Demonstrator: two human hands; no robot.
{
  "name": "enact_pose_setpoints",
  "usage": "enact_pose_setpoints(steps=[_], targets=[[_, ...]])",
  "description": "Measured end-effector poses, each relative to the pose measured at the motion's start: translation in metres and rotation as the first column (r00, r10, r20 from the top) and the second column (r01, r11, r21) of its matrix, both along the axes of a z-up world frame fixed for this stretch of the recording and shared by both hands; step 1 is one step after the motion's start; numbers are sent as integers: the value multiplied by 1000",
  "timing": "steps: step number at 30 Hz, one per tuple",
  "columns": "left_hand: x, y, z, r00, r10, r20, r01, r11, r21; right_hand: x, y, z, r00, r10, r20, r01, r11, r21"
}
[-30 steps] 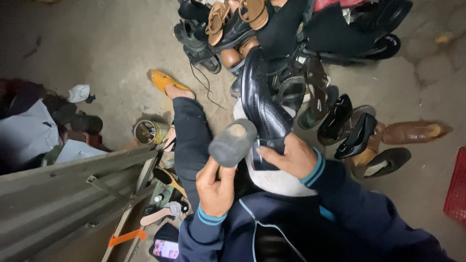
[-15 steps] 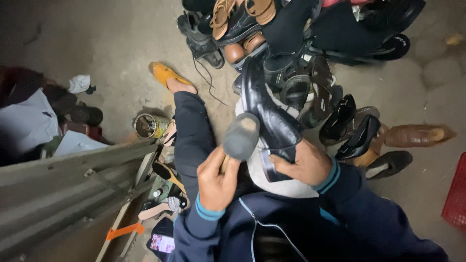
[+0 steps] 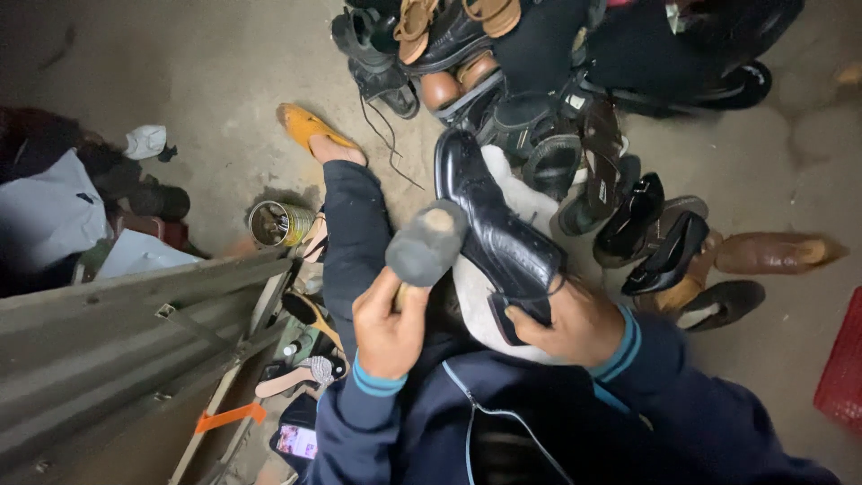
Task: The person uses a rubber mallet to tap the heel and sole of a black leather shoe held in the left hand. The shoe is repeatedly tapped along the heel and sole edges while the person sits on the floor among other shoes.
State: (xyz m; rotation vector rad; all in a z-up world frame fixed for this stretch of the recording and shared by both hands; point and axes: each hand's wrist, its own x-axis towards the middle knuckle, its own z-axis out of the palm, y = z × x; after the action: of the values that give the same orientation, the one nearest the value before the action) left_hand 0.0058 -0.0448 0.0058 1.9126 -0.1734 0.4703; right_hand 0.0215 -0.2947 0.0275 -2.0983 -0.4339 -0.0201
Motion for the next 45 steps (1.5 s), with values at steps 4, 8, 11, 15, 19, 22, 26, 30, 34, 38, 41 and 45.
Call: enact_pose_setpoints(steps=[4, 8, 11, 15, 19, 22, 26, 30, 34, 38, 41, 45], targets=[[-7, 5, 11, 995, 102, -19, -102, 995, 5, -15, -16, -5, 994, 97, -48, -101, 990, -96], [7, -1, 10, 997, -25, -69, 19, 997, -81, -22, -34, -15, 976, 157, -148, -179, 973, -147], [-3, 4, 26, 992, 127, -20, -128, 990, -63, -20, -37, -16, 943, 291, -163, -280, 956, 90], [11, -1, 27, 998, 34, -55, -31, 998, 62, -32, -52, -35, 951, 305, -42, -303, 952, 42], [13, -8, 37, 990, 78, -114, -88, 992, -85, -23, -50, -12, 954, 293, -55, -295, 955, -30], [19, -9, 33, 977, 17, -211, -41, 993, -112, -38, -65, -39, 952, 302, -45, -304, 950, -65], [18, -13, 38, 908, -37, -418, -50, 980, -195, -29, -62, -10, 949, 290, 126, -257, 939, -228], [24, -15, 31, 922, 19, -387, -118, 965, -234, -40, -75, -37, 944, 310, 110, -266, 916, -299], [29, -3, 37, 887, -77, -456, -32, 973, -228, -43, -91, -66, 932, 355, 69, -298, 862, -409], [31, 3, 28, 892, -54, -449, 51, 999, -19, -36, -88, -64, 916, 377, 135, -288, 854, -434], [33, 4, 25, 893, -122, -434, 73, 989, -126, -21, -77, -18, 932, 352, 82, -294, 871, -394], [23, 10, 29, 783, -172, -598, 149, 985, -88, -23, -79, 14, 924, 341, -174, -377, 889, -260]])
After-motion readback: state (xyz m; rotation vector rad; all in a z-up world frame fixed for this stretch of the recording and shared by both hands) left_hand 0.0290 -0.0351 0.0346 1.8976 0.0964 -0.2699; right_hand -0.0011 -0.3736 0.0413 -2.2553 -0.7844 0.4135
